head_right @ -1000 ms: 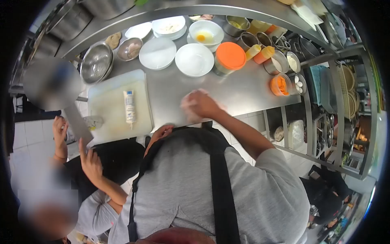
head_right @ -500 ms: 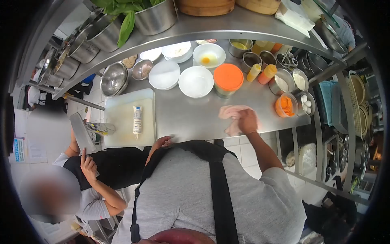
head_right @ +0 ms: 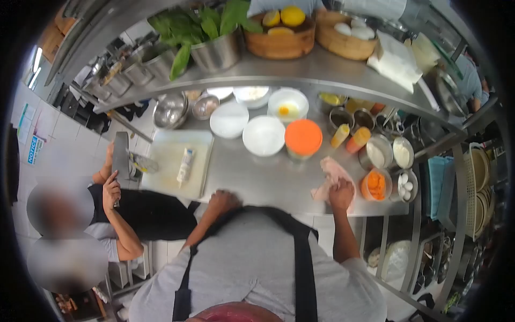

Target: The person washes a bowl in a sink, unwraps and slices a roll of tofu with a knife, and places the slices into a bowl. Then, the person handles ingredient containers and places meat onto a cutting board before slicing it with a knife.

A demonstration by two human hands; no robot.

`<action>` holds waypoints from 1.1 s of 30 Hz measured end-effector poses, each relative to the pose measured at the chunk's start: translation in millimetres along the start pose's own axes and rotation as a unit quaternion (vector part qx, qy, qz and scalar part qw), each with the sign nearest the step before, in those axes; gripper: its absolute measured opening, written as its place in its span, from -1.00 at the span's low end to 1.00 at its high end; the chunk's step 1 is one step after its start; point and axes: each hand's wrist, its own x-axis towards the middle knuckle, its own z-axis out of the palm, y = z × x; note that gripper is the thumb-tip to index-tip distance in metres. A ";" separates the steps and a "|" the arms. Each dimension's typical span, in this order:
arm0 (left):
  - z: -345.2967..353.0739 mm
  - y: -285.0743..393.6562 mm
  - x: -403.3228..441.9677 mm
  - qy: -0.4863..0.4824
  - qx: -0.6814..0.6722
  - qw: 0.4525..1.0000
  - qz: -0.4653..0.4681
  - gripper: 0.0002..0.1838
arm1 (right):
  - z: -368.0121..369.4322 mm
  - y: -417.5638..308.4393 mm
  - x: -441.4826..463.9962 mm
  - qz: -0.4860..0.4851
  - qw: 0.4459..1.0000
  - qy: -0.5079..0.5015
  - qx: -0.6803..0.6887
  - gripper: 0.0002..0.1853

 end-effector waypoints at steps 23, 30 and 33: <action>-17.3 -28.3 63.7 -0.063 -0.011 0.997 0.050 -0.37 | 5.7 -23.9 32.5 0.146 0.980 -0.136 -0.017 -0.45; -46.9 -15.9 58.7 -0.132 -0.035 0.991 0.019 -0.21 | 3.5 -38.1 27.7 0.121 0.988 -0.083 -0.042 -0.42; -59.7 -16.5 46.1 -0.104 -0.034 0.994 0.033 -0.23 | 6.6 -29.7 32.9 0.107 0.984 -0.140 -0.033 -0.42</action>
